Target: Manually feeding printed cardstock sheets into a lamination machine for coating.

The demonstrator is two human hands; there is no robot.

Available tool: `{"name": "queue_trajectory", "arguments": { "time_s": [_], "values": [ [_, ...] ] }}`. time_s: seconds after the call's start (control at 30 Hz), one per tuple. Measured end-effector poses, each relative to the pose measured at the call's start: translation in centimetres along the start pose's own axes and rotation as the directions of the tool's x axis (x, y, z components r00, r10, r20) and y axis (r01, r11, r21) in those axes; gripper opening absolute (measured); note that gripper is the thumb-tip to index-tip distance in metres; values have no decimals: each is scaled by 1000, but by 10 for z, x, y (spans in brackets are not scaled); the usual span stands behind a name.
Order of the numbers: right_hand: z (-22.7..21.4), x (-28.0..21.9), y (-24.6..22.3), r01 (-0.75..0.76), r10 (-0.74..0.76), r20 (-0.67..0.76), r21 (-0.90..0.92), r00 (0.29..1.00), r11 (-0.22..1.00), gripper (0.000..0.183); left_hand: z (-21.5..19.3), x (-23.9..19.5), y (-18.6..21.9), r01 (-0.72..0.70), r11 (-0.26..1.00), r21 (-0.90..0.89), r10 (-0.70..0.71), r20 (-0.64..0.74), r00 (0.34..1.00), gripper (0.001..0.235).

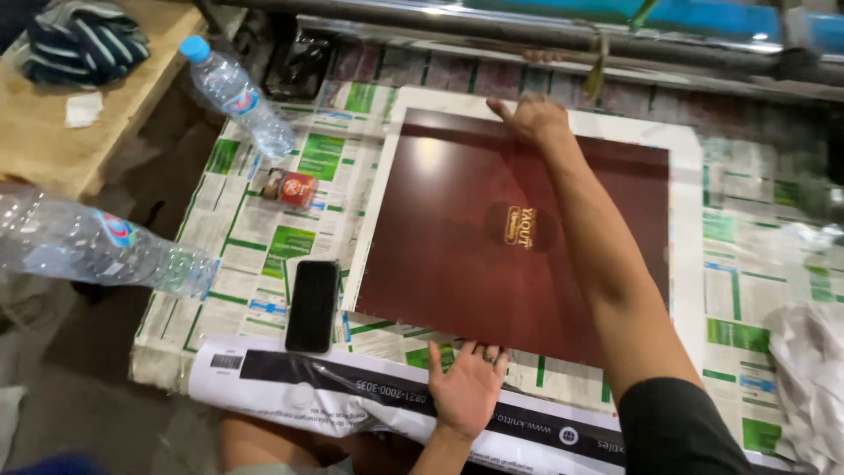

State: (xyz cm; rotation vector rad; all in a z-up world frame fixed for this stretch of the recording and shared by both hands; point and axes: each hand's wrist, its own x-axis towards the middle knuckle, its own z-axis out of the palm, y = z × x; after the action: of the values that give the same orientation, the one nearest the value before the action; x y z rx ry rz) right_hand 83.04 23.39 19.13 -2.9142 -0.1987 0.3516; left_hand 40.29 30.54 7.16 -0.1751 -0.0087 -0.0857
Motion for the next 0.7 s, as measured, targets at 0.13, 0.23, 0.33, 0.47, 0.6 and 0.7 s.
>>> {"name": "queue_trajectory", "arguments": {
  "time_s": [0.13, 0.23, 0.33, 0.47, 0.6, 0.7],
  "values": [
    [40, 37, 5, 8, -11, -58, -42, 998, 999, 109, 43, 11, -3, 0, 999, 43, 10, -228, 973, 94],
    [64, 27, 9, 52, -64, -130, -98, 989, 994, 114, 32, 1, -3, 6, 998, 56, 12, -319, 948, 94],
    [61, 26, 9, 62, -82, -195, -105, 977, 993, 115, 14, 3, 2, 22, 1000, 17, -16, -272, 962, 94],
    [65, 14, 5, 69, -84, -210, -78, 974, 995, 112, 10, -2, 3, 37, 999, 1, -35, -256, 966, 99],
    [62, 3, 3, 74, -82, -237, -42, 968, 996, 110, 14, 0, 2, 48, 999, 20, -40, -285, 958, 102],
    [67, 1, 3, 79, -82, -244, -21, 966, 997, 109, -15, -8, 4, 58, 998, -4, -57, -279, 959, 104]
  ]
}}
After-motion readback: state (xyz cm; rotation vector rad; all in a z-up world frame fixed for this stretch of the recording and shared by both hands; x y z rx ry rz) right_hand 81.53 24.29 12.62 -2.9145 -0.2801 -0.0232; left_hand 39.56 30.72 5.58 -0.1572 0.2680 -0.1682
